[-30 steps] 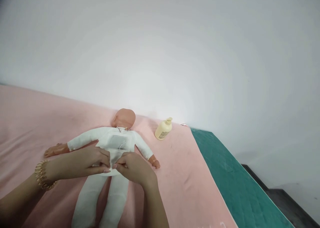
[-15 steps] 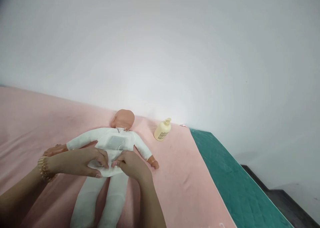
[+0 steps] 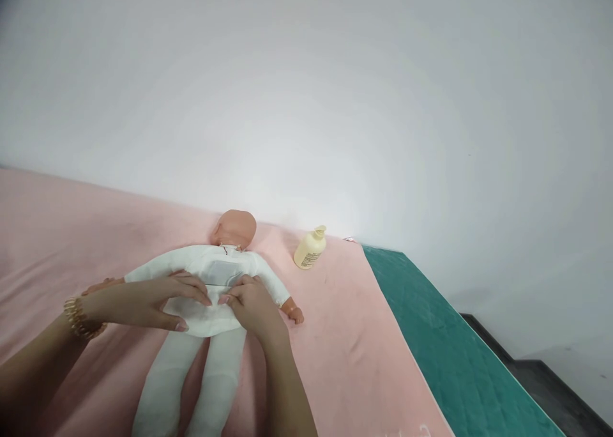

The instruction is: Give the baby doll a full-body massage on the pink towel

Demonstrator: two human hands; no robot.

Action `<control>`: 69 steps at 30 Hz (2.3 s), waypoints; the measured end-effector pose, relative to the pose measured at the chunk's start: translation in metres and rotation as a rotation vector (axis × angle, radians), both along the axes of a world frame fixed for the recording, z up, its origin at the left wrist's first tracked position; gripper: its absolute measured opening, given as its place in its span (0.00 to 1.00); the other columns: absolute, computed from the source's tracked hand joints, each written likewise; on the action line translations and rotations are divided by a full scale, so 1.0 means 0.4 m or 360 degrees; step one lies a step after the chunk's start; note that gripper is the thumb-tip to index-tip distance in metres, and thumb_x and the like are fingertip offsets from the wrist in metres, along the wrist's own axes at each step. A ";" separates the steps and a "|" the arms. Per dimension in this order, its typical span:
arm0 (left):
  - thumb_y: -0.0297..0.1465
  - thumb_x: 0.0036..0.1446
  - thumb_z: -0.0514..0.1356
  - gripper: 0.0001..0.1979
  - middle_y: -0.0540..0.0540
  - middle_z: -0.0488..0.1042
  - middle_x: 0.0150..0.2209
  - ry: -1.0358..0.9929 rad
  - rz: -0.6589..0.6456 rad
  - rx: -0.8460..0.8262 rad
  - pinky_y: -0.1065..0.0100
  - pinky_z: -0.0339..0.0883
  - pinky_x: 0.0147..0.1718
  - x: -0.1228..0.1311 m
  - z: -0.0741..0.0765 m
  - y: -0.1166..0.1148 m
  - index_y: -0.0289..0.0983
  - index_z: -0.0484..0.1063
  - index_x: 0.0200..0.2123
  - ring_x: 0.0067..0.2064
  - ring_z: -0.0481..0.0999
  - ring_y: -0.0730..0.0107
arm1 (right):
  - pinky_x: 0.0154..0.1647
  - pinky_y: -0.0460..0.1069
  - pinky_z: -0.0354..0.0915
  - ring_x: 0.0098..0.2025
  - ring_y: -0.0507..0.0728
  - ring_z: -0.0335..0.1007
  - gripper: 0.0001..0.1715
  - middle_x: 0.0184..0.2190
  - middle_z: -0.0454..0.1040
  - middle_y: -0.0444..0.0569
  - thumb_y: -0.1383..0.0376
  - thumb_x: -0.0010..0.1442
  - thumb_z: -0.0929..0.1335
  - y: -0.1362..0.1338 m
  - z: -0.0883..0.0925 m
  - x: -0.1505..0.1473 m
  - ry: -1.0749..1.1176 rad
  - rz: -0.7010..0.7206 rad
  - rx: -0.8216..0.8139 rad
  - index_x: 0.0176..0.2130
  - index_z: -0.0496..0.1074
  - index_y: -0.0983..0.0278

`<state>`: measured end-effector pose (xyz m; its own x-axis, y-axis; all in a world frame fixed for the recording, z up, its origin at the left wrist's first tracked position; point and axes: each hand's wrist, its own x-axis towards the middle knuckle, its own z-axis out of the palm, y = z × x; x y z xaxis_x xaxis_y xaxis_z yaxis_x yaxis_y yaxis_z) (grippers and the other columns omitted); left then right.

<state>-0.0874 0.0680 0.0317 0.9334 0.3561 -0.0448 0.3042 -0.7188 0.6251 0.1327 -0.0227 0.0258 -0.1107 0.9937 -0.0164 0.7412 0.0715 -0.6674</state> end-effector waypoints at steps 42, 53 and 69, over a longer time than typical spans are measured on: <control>0.47 0.64 0.51 0.24 0.38 0.75 0.53 -0.0379 0.0599 0.0470 0.50 0.62 0.58 0.082 -0.140 0.053 0.35 0.71 0.51 0.56 0.71 0.51 | 0.60 0.57 0.61 0.56 0.60 0.66 0.18 0.52 0.74 0.55 0.60 0.68 0.63 0.094 -0.133 -0.016 -0.0004 -0.0187 0.0576 0.53 0.72 0.66; 0.48 0.65 0.48 0.25 0.38 0.72 0.56 -0.0567 0.0676 0.0430 0.50 0.61 0.59 0.090 -0.155 0.055 0.38 0.69 0.54 0.58 0.69 0.53 | 0.65 0.58 0.57 0.62 0.59 0.61 0.22 0.59 0.69 0.55 0.58 0.68 0.64 0.096 -0.153 -0.016 0.0107 -0.0201 0.0749 0.58 0.67 0.63; 0.49 0.65 0.47 0.27 0.38 0.73 0.56 -0.0540 0.0675 0.0488 0.51 0.62 0.59 0.095 -0.164 0.057 0.37 0.68 0.55 0.59 0.69 0.53 | 0.66 0.58 0.56 0.63 0.59 0.61 0.23 0.60 0.69 0.53 0.56 0.69 0.62 0.111 -0.161 -0.003 0.0031 -0.0147 0.0658 0.58 0.68 0.62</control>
<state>-0.0493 0.0908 -0.0340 0.6523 0.6485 0.3924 0.4232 -0.7411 0.5213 0.1316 0.0215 -0.0387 -0.0170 0.9219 0.3871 0.7446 0.2700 -0.6105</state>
